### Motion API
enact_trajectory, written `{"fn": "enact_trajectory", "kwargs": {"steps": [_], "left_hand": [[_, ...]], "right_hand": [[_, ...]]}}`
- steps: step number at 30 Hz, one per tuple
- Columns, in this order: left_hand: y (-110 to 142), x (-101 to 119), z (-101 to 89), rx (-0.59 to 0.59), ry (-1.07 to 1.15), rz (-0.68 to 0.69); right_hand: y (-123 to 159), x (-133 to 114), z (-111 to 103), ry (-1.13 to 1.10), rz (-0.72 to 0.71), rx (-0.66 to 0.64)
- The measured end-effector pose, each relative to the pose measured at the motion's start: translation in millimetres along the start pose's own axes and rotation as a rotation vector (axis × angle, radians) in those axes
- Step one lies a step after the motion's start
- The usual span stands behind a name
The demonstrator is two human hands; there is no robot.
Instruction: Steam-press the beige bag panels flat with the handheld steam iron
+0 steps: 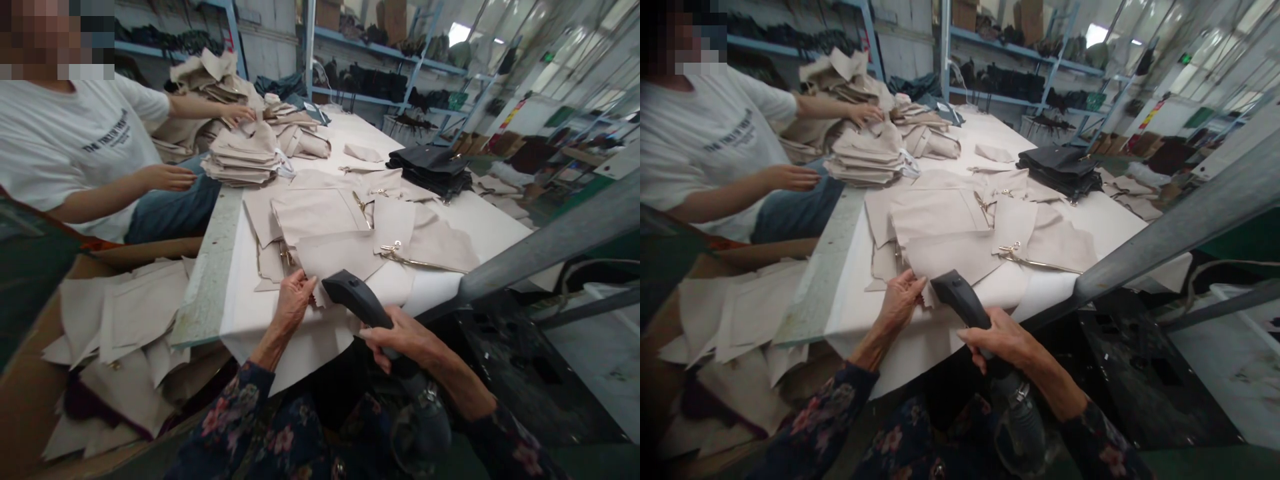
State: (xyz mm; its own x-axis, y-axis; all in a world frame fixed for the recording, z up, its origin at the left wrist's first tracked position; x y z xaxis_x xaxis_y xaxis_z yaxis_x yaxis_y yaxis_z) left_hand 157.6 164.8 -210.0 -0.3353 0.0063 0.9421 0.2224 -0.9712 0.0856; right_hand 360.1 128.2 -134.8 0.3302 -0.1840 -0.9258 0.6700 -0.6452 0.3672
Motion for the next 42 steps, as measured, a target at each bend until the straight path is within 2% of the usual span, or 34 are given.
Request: {"fn": "enact_trajectory", "kwargs": {"steps": [4,8,12,19,21,25,28,32,35,38,40,42], "left_hand": [[-2.1,-2.3,-3.1,0.025,0.024,0.014],[-4.5,-4.4,-3.0,0.000,0.010,0.018],[-6.0,-4.5,-2.3,0.003,-0.040,0.032],[-8.8,-5.6,-3.9,0.064,-0.121,0.045],[-8.1,-4.4,-4.3,0.061,-0.117,0.041],[-4.0,-0.1,-3.7,0.056,-0.106,0.021],[-0.6,-0.3,-0.1,0.018,-0.076,-0.016],[-1.3,-2.3,0.0,-0.034,-0.028,-0.077],[-13.6,4.8,-9.9,0.033,-0.103,-0.076],[-33.3,21.7,-17.6,0.129,-0.055,0.036],[-44.9,27.1,-14.1,0.110,0.058,0.042],[-51.0,24.9,-6.5,0.063,0.188,-0.036]], "right_hand": [[4.3,-1.3,2.0,0.068,0.028,-0.037],[8.7,4.7,2.8,0.080,0.067,-0.041],[15.7,9.8,-5.6,0.110,0.039,-0.040],[49.8,0.3,-25.2,0.050,0.050,0.071],[43.8,-1.3,-21.3,0.063,0.059,0.049],[12.4,-0.5,-8.3,0.052,0.066,-0.025],[-10.0,-8.8,-6.2,0.046,0.029,0.010],[-25.5,-28.4,-10.9,0.032,-0.027,0.056],[-30.7,-36.0,-13.2,0.013,-0.042,0.010],[-38.2,-35.2,-16.2,0.025,-0.026,0.003],[-47.5,-34.0,-17.2,0.020,-0.022,0.010],[-60.4,-34.6,-16.3,0.000,-0.028,0.001]]}}
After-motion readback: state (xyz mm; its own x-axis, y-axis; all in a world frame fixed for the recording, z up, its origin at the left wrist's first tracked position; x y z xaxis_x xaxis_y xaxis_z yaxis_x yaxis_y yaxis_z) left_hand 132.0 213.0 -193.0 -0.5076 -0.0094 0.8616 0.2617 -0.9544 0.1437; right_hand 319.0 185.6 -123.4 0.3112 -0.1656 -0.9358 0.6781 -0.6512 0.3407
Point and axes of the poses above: each hand's wrist, its own y-axis away from the middle knuckle, its own z-axis out of the palm, x = y × z, the point moved 5 cm from there along -y, towards the middle knuckle, and after that the axes turned 4 degrees about -z, right-handed, at the moved point
